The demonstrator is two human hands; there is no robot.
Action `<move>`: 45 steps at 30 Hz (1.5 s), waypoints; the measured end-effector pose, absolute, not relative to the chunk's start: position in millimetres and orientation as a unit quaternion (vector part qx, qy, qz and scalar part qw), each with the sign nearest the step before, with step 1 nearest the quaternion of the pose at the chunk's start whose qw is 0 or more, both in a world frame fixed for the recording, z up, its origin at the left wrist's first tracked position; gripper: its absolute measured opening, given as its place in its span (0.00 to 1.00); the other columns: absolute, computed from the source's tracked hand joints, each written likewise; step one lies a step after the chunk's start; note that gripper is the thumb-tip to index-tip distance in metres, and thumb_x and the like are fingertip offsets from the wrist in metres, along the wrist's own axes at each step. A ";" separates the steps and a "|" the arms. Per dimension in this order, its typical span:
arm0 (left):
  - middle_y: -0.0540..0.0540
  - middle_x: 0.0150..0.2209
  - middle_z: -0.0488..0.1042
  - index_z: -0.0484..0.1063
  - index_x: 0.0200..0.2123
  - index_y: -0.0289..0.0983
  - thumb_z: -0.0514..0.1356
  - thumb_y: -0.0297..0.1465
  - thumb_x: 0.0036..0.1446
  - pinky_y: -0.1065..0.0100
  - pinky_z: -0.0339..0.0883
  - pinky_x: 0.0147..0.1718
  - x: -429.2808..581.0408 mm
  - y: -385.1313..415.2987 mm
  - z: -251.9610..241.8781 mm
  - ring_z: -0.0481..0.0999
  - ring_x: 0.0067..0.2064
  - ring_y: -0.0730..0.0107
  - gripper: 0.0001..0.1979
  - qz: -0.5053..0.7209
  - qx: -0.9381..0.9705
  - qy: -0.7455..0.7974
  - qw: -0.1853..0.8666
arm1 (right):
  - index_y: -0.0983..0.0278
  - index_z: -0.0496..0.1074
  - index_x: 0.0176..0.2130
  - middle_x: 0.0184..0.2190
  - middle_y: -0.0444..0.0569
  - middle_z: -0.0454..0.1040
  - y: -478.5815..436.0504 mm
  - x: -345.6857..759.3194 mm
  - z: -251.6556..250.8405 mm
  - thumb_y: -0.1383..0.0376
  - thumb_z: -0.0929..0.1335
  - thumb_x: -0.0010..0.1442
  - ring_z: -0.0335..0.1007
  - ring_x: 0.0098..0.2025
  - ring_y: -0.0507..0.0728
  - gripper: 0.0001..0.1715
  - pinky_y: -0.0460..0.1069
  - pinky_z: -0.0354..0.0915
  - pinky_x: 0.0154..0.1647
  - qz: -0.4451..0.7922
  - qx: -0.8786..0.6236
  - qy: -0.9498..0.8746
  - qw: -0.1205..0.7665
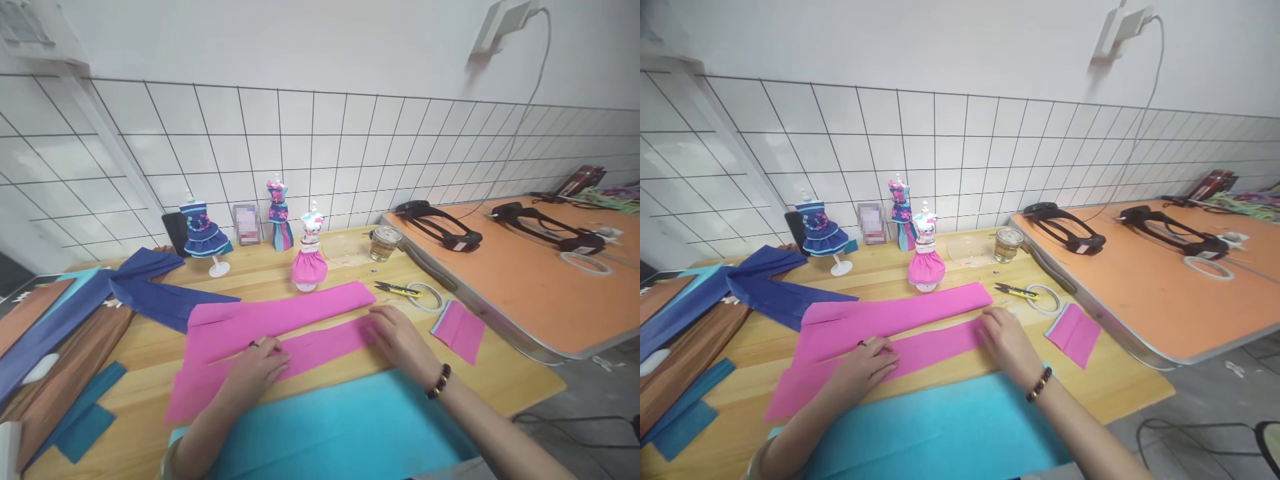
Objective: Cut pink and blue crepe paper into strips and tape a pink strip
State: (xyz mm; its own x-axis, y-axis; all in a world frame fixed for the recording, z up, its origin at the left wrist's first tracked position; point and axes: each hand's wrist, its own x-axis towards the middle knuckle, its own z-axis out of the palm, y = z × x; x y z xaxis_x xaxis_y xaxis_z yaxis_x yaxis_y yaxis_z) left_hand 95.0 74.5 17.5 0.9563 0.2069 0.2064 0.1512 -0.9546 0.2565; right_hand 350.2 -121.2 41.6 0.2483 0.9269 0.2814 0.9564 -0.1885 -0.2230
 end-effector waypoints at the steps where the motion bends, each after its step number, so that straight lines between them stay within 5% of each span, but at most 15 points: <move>1: 0.47 0.38 0.69 0.74 0.35 0.41 0.49 0.32 0.61 0.67 0.64 0.38 95.0 74.7 17.6 0.68 0.39 0.68 0.13 0.114 0.982 0.093 0.115 | 0.64 0.67 0.49 0.49 0.57 0.68 -126.4 342.2 38.1 0.65 0.59 0.62 0.62 0.52 0.60 0.17 0.57 0.60 0.53 -0.039 -0.756 -0.629 0.177; 8: 0.46 0.40 0.70 0.74 0.38 0.42 0.48 0.32 0.61 0.67 0.65 0.39 95.8 78.0 15.2 0.69 0.41 0.68 0.14 0.095 0.985 0.096 0.103 | 0.65 0.58 0.58 0.59 0.56 0.58 -144.1 325.4 20.5 0.58 0.58 0.63 0.50 0.61 0.61 0.26 0.59 0.54 0.59 0.020 -0.748 -0.646 0.149; 13: 0.45 0.41 0.69 0.73 0.39 0.42 0.47 0.34 0.61 0.66 0.65 0.39 94.5 79.6 12.5 0.69 0.42 0.67 0.15 0.103 0.982 0.111 0.110 | 0.64 0.59 0.58 0.58 0.55 0.60 -164.1 325.0 43.1 0.59 0.59 0.63 0.51 0.61 0.59 0.25 0.57 0.54 0.59 0.009 -0.743 -0.643 0.185; 21: 0.44 0.42 0.70 0.72 0.41 0.37 0.47 0.34 0.61 0.63 0.64 0.43 96.9 78.8 27.9 0.69 0.44 0.65 0.15 0.122 0.978 0.107 0.134 | 0.65 0.57 0.59 0.60 0.57 0.55 -196.4 296.8 22.5 0.57 0.61 0.62 0.47 0.62 0.63 0.28 0.61 0.53 0.59 0.014 -0.704 -0.701 0.115; 34: 0.44 0.43 0.69 0.66 0.45 0.41 0.58 0.41 0.52 0.59 0.63 0.40 91.7 9.5 62.5 0.66 0.44 0.60 0.18 0.006 0.987 0.034 0.157 | 0.67 0.65 0.51 0.54 0.59 0.64 -192.5 308.4 36.2 0.63 0.62 0.60 0.54 0.58 0.62 0.19 0.61 0.55 0.56 -0.035 -0.665 -0.733 0.138; 39: 0.42 0.45 0.68 0.67 0.44 0.39 0.59 0.33 0.52 0.53 0.62 0.42 84.4 -9.5 45.3 0.65 0.46 0.55 0.15 0.018 0.993 0.021 0.111 | 0.68 0.67 0.46 0.47 0.59 0.69 -198.4 304.0 38.7 0.64 0.62 0.60 0.62 0.52 0.62 0.16 0.60 0.59 0.52 -0.042 -0.634 -0.762 0.127; 45: 0.43 0.45 0.71 0.69 0.30 0.36 0.51 0.22 0.54 0.56 0.64 0.39 81.8 -9.6 32.2 0.67 0.44 0.57 0.08 0.061 0.997 0.002 0.055 | 0.66 0.69 0.38 0.40 0.56 0.74 -195.9 301.4 37.2 0.73 0.57 0.62 0.68 0.43 0.57 0.14 0.56 0.63 0.47 -0.075 -0.629 -0.763 0.132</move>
